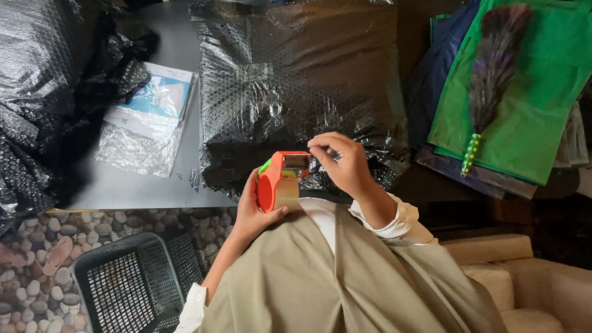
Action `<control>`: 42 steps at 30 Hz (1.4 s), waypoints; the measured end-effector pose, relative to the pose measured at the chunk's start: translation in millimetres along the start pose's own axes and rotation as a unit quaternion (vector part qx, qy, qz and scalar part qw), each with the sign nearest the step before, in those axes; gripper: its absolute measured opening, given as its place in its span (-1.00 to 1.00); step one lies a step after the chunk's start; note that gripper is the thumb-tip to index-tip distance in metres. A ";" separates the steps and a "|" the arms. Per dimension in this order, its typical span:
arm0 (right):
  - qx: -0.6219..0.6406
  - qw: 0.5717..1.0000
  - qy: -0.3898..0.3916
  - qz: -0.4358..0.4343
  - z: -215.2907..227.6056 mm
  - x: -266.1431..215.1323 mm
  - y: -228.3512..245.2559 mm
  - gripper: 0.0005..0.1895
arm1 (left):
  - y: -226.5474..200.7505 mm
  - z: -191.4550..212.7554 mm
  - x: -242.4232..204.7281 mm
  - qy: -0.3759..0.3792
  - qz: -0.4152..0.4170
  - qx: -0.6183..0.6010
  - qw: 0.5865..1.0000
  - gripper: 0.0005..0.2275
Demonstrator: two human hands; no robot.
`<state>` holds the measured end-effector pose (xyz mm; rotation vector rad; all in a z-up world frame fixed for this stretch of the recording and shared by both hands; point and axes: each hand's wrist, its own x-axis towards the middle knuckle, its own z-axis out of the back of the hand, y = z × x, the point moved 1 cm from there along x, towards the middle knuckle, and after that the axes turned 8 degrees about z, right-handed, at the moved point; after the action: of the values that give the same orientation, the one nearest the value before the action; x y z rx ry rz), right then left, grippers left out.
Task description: Wrapping a blue pillow in black bubble wrap and sealing it with tape for shipping.
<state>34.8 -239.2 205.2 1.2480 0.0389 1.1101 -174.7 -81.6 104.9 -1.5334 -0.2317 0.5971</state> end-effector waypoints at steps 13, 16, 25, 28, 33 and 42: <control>0.128 0.990 -0.045 -0.049 -41.1 4.0 22.9 -0.79 | -1.6 2.1 -3.0 -0.146 -0.099 -0.057 0.983 0.13; 0.126 0.990 -0.050 -0.030 -45.0 6.9 21.6 -0.78 | 0.1 5.3 0.2 -0.182 -0.144 -0.023 0.972 0.12; 0.151 0.986 -0.047 -0.045 -50.1 8.3 12.5 -0.72 | -12.3 8.1 5.7 -0.230 -0.212 0.069 0.947 0.06; 0.174 0.981 -0.046 -0.072 -51.0 8.0 6.9 -0.74 | -16.5 8.8 7.6 -0.239 -0.237 0.099 0.937 0.04; 0.250 0.959 -0.047 -0.128 -58.2 1.2 -17.6 -0.79 | -16.6 9.7 9.8 -0.250 -0.273 0.137 0.919 0.01; 0.267 0.950 -0.047 -0.154 -61.1 -3.8 -33.8 -0.86 | -23.1 4.6 13.2 -0.270 -0.304 0.171 0.897 -0.04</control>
<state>19.8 -194.0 154.0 1.7065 0.4726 0.7860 -160.9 -69.5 124.7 -0.8525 -0.9454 0.5085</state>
